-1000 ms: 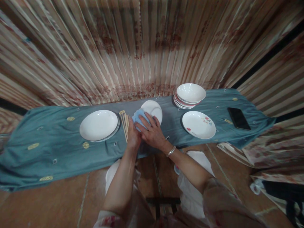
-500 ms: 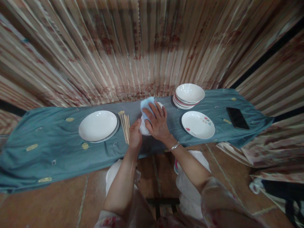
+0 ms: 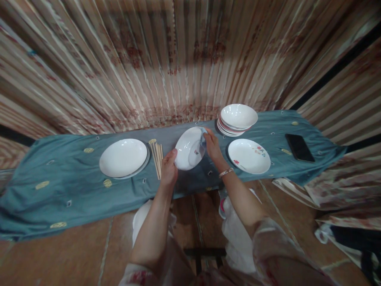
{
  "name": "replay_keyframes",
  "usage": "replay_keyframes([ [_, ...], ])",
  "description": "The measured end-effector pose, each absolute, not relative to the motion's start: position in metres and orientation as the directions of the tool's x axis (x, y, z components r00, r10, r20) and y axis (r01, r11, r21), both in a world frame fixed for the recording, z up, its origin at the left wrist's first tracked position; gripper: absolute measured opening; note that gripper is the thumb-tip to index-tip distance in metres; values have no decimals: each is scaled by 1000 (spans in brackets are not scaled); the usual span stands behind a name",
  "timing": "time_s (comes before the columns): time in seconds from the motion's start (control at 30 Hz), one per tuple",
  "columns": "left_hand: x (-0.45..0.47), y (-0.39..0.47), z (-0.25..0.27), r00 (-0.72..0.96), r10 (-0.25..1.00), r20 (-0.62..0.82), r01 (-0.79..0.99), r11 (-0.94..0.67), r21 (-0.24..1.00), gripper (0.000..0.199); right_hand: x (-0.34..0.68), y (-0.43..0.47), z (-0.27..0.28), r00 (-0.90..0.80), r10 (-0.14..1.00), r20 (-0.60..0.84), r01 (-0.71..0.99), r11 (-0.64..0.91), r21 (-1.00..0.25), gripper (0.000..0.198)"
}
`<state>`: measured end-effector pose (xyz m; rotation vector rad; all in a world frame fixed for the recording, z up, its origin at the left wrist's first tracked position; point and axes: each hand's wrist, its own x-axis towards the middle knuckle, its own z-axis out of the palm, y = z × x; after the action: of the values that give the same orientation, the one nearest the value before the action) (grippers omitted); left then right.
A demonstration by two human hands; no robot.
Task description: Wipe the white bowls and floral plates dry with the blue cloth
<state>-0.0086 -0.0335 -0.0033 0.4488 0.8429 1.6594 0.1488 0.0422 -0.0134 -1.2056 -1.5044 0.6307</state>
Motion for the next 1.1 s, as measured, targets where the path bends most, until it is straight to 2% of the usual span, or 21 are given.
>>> replay_keyframes([
  [0.1,-8,-34,1,-269,950,-159,-674,-68,736,12,153,48,-26,131,945,300,273,256,-927,38],
  [0.27,-8,-34,3,-265,950,-167,-667,-55,743,12,154,47,-41,156,957,244,207,210,-956,37],
  [0.4,-10,-33,3,-260,949,-177,-674,-47,737,12,153,46,-51,195,957,214,193,176,-965,36],
  [0.67,-14,-29,-3,-276,943,-183,-712,-73,699,14,150,44,-63,165,968,187,199,153,-968,38],
  [0.93,-15,-24,-4,-265,874,-406,-835,3,550,24,146,40,-71,138,977,160,178,134,-975,39],
  [1.1,-19,-18,1,-306,812,-497,-825,34,564,29,146,35,-71,138,984,113,220,81,-972,42],
])
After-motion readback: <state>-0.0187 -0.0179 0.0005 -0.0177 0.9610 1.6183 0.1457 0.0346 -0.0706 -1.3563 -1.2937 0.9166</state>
